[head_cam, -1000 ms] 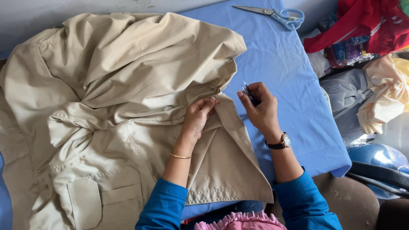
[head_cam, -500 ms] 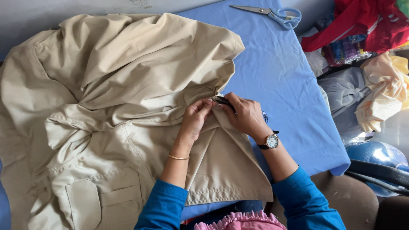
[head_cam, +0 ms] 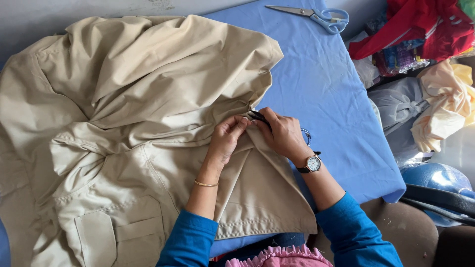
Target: Trimming loose threads from a pair of tan trousers using small scissors at a quality control station.
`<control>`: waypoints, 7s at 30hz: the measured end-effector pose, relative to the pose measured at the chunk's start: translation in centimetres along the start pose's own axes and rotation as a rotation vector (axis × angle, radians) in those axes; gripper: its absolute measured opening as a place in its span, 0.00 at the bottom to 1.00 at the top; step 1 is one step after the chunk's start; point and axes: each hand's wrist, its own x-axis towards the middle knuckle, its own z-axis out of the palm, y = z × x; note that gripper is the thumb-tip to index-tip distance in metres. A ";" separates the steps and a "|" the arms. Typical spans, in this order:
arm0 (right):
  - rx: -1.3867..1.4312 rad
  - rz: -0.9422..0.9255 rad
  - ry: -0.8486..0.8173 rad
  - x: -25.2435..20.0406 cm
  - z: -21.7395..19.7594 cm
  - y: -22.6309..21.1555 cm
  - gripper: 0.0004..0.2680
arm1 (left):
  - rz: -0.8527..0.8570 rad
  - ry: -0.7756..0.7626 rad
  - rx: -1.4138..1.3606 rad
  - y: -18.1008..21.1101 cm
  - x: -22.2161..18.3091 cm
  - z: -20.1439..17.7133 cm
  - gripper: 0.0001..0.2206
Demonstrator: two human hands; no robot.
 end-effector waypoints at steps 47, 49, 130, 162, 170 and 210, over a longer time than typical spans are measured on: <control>1.076 0.641 0.298 0.7 -4.7 5.9 0.08 | 0.079 -0.035 -0.043 -0.1 -2.8 0.7 0.08; 0.785 0.642 0.040 1.0 -6.2 4.1 0.07 | 0.172 -0.015 0.092 0.2 -4.2 1.4 0.09; -0.232 0.276 0.299 -22.1 -6.4 1.6 0.11 | 0.249 0.451 0.150 -0.8 -26.2 -24.1 0.12; 0.441 0.503 -0.009 -18.9 -4.2 -10.8 0.04 | 0.751 0.612 1.414 -1.4 -23.6 -8.8 0.11; 1.322 0.762 0.434 -19.1 -4.3 -7.6 0.03 | 0.948 0.625 1.323 -2.5 -22.9 -9.3 0.06; 0.508 0.303 0.019 -17.4 -5.3 -9.7 0.03 | 0.834 0.029 0.781 -1.4 -22.5 1.0 0.17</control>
